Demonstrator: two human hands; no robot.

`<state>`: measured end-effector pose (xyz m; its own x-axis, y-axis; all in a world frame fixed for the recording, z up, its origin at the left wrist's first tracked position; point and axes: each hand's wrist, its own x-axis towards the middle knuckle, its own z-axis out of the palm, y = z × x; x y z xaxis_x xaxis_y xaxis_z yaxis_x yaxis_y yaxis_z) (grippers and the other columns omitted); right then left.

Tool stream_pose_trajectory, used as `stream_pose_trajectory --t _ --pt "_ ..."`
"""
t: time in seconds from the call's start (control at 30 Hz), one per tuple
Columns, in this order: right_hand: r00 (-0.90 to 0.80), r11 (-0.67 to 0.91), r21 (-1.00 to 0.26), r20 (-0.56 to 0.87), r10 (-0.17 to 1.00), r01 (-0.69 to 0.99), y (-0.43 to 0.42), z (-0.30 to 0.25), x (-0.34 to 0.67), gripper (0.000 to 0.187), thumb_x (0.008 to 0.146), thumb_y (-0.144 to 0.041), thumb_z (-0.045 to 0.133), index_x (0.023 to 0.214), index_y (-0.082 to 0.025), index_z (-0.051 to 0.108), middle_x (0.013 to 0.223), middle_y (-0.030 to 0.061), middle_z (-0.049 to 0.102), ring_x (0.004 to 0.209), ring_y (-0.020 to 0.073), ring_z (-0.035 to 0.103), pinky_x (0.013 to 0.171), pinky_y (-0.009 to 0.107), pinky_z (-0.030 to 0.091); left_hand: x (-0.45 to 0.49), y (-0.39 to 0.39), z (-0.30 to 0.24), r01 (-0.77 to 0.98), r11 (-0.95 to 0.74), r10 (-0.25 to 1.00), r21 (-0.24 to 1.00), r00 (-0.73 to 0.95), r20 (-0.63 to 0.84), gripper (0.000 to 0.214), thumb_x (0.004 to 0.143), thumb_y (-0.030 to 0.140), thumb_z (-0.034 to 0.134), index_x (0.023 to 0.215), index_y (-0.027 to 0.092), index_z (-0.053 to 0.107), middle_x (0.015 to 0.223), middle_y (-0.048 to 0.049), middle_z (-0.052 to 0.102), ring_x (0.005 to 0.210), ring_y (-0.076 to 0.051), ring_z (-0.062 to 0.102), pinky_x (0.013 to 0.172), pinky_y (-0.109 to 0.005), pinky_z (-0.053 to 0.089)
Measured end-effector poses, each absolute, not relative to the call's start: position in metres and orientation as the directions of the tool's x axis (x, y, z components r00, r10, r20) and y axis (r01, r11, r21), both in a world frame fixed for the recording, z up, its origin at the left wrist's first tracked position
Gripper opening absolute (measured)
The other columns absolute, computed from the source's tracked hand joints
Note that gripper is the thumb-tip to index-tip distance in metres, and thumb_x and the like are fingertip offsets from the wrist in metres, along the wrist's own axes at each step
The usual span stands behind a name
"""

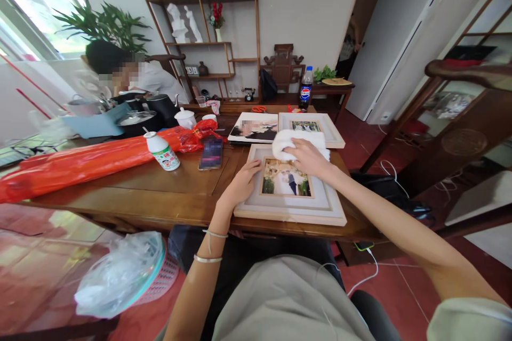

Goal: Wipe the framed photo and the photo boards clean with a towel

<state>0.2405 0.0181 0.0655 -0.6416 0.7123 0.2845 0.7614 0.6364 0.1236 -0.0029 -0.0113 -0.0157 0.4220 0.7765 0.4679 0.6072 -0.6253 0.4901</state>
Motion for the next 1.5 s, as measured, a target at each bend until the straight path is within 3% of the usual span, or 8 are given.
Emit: stream_pose_trajectory --t 0.13,0.27,0.53,0.67,0.77,0.93,1.2,1.5 --pt "-0.775 0.782 0.116 0.284 0.565 0.612 0.037 0.059 0.196 0.043 0.075 -0.009 0.051 0.116 -0.017 0.058 0.113 0.0136 0.059 0.116 0.0283 0.046 0.094 0.04 0.034 -0.002 -0.013 -0.011 0.605 -0.645 0.759 0.466 0.438 0.482 0.054 0.073 -0.004 0.035 0.118 0.012 0.06 0.133 -0.0122 0.053 0.131 -0.024 0.041 0.111 -0.046 0.032" --pt "-0.825 0.826 0.12 0.223 0.519 0.551 0.049 0.056 0.171 0.042 0.075 -0.007 0.046 0.115 -0.015 0.058 0.105 0.0141 0.06 0.101 0.0259 0.053 0.086 0.036 0.038 0.0 -0.013 -0.009 0.618 -0.637 0.764 0.46 0.43 0.48 0.053 0.072 -0.004 0.035 0.116 0.009 0.061 0.13 -0.0138 0.055 0.13 -0.025 0.042 0.111 -0.046 0.032" --pt "-0.758 0.729 0.233 0.061 0.649 0.643 0.022 0.078 0.219 0.031 0.078 -0.009 0.049 0.106 -0.015 0.061 0.093 0.0141 0.061 0.087 0.0245 0.055 0.072 0.031 0.036 -0.004 -0.011 -0.016 0.583 -0.661 0.746 0.473 0.442 0.498 0.057 0.072 -0.004 0.036 0.121 0.014 0.058 0.134 -0.0115 0.053 0.131 -0.023 0.041 0.111 -0.048 0.033" --pt "-0.623 0.6 0.291 -0.019 0.782 0.745 0.005 0.091 0.26 0.037 0.074 -0.001 0.045 0.104 -0.015 0.062 0.087 0.012 0.062 0.08 0.0224 0.056 0.064 0.03 0.033 -0.004 -0.01 -0.018 0.596 -0.639 0.764 0.486 0.424 0.486 0.055 0.073 -0.004 0.036 0.121 0.014 0.058 0.135 -0.0119 0.051 0.132 -0.023 0.041 0.111 -0.047 0.032" --pt "-0.562 0.547 0.262 -0.019 0.827 0.795 0.001 0.092 0.281 0.04 0.074 -0.002 0.044 0.107 -0.017 0.061 0.091 0.0115 0.062 0.078 0.0214 0.057 0.062 0.029 0.032 -0.003 -0.011 -0.017 0.606 -0.623 0.778 0.495 0.415 0.472 0.056 0.072 -0.005 0.036 0.12 0.012 0.059 0.135 -0.0128 0.051 0.132 -0.022 0.041 0.112 -0.045 0.032" --pt "-0.58 0.559 0.214 0.042 0.814 0.801 -0.028 0.079 0.266 0.042 0.071 -0.002 0.045 0.108 -0.015 0.06 0.093 0.0129 0.06 0.083 0.0231 0.057 0.065 0.029 0.036 -0.001 -0.012 -0.014 0.641 -0.615 0.783 0.46 0.423 0.456 0.055 0.072 -0.005 0.034 0.119 0.007 0.059 0.134 -0.0162 0.052 0.131 -0.023 0.041 0.112 -0.044 0.032" --pt "-0.794 0.794 0.032 0.063 0.604 0.607 -0.122 0.077 0.216 0.039 0.072 -0.008 0.046 0.107 -0.021 0.059 0.094 0.0104 0.06 0.09 0.0245 0.056 0.068 0.032 0.041 -0.001 -0.012 -0.013 0.654 -0.61 0.785 0.448 0.422 0.454 0.058 0.071 -0.005 0.033 0.121 0.01 0.058 0.134 -0.0138 0.053 0.132 -0.022 0.041 0.112 -0.045 0.032" --pt "-0.555 0.533 0.182 0.099 0.826 0.826 -0.047 0.072 0.236 0.042 0.075 -0.01 0.048 0.115 -0.018 0.06 0.101 0.0147 0.063 0.093 0.0276 0.058 0.074 0.035 0.042 -0.002 -0.011 -0.012 0.623 -0.609 0.787 0.491 0.396 0.473 0.047 0.078 0.0 0.036 0.115 0.011 0.062 0.131 -0.0129 0.055 0.128 -0.022 0.045 0.111 -0.043 0.034"
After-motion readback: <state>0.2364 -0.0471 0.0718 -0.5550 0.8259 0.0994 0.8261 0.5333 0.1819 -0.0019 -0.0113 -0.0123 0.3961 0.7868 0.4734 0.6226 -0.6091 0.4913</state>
